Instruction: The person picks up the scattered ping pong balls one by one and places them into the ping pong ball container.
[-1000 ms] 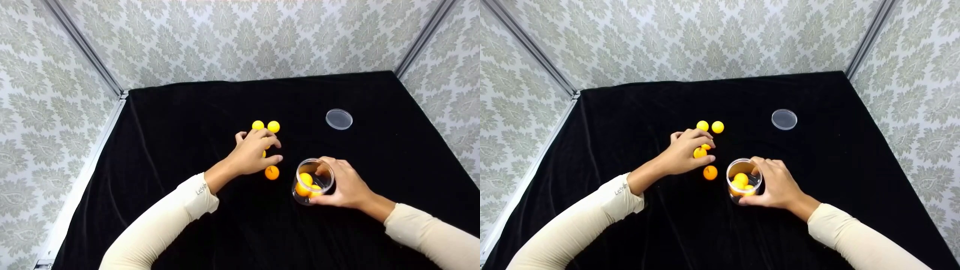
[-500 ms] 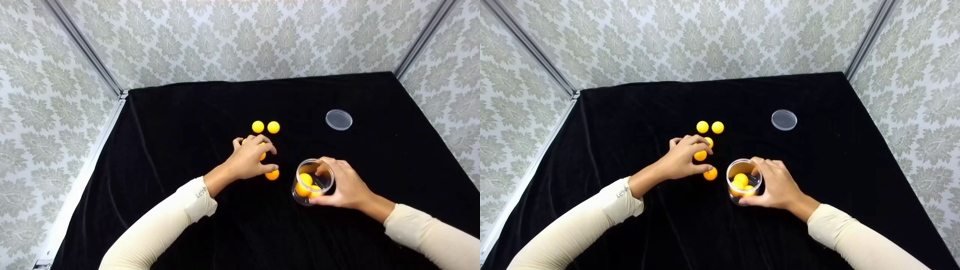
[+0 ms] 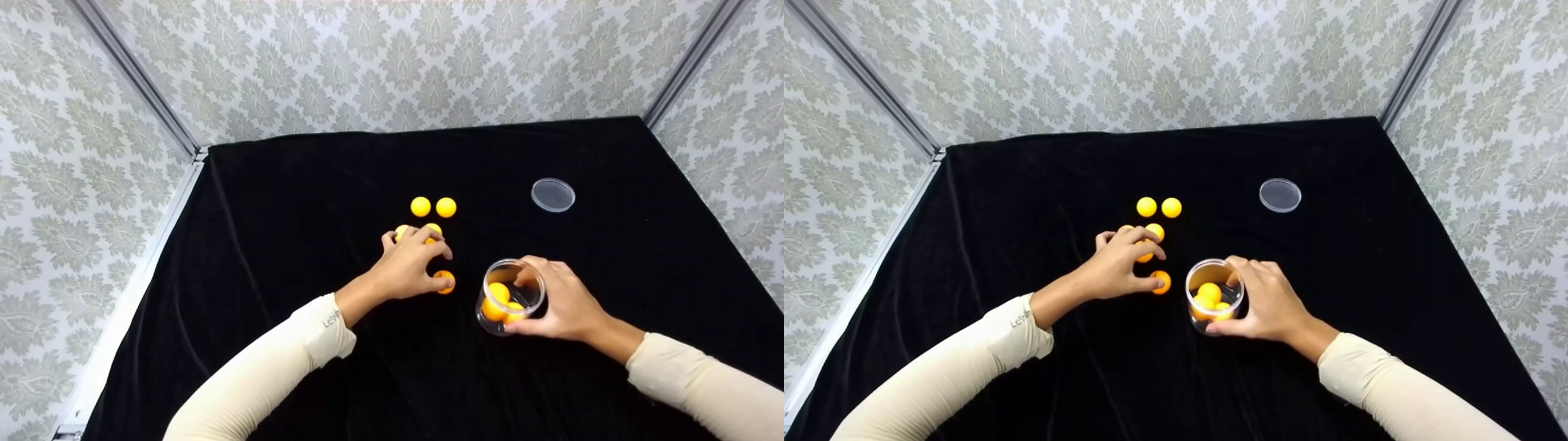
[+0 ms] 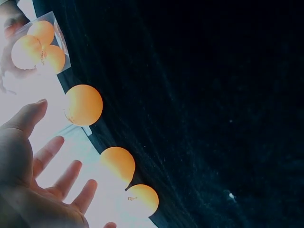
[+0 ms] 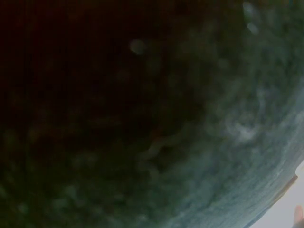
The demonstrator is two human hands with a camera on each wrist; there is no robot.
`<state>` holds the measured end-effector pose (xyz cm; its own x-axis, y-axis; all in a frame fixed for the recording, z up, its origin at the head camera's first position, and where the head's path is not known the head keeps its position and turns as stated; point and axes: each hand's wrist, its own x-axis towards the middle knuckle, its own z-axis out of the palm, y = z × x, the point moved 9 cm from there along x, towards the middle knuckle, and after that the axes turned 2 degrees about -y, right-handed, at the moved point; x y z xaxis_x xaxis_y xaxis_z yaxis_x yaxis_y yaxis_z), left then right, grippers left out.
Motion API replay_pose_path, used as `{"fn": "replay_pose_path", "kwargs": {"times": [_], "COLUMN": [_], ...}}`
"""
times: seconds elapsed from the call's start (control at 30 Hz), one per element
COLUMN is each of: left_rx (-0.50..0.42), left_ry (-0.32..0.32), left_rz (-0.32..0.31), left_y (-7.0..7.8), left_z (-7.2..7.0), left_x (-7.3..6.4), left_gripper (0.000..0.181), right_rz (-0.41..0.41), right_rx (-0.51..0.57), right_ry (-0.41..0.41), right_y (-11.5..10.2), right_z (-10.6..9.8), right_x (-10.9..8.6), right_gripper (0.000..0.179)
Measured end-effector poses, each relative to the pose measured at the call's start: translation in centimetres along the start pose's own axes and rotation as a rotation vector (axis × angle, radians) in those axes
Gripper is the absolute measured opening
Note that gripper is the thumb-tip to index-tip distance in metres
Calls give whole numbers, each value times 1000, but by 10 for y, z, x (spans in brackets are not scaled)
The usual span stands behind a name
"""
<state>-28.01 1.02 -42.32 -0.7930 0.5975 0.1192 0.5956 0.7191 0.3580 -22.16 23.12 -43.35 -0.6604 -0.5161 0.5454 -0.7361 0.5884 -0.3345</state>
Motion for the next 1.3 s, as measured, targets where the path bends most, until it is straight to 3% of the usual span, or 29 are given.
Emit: {"fn": "replay_pose_path", "kwargs": {"times": [0.57,0.83,1.3], "left_rx": [53,79,96], "left_ry": [-45,-22,-40], "left_rz": [-12,2,-3], "left_y": [-1,0,-1], "left_z": [16,18,22], "left_x": [-4,-5,-5], "left_gripper": [48,45,39], "right_rz": [4,3,4], "right_rx": [7,2,-8], "right_ry": [-7,-3,-4], "right_y": [0,0,-1], "right_z": [1,1,1], "right_x": [1,0,0], "right_gripper": [104,105,105]}}
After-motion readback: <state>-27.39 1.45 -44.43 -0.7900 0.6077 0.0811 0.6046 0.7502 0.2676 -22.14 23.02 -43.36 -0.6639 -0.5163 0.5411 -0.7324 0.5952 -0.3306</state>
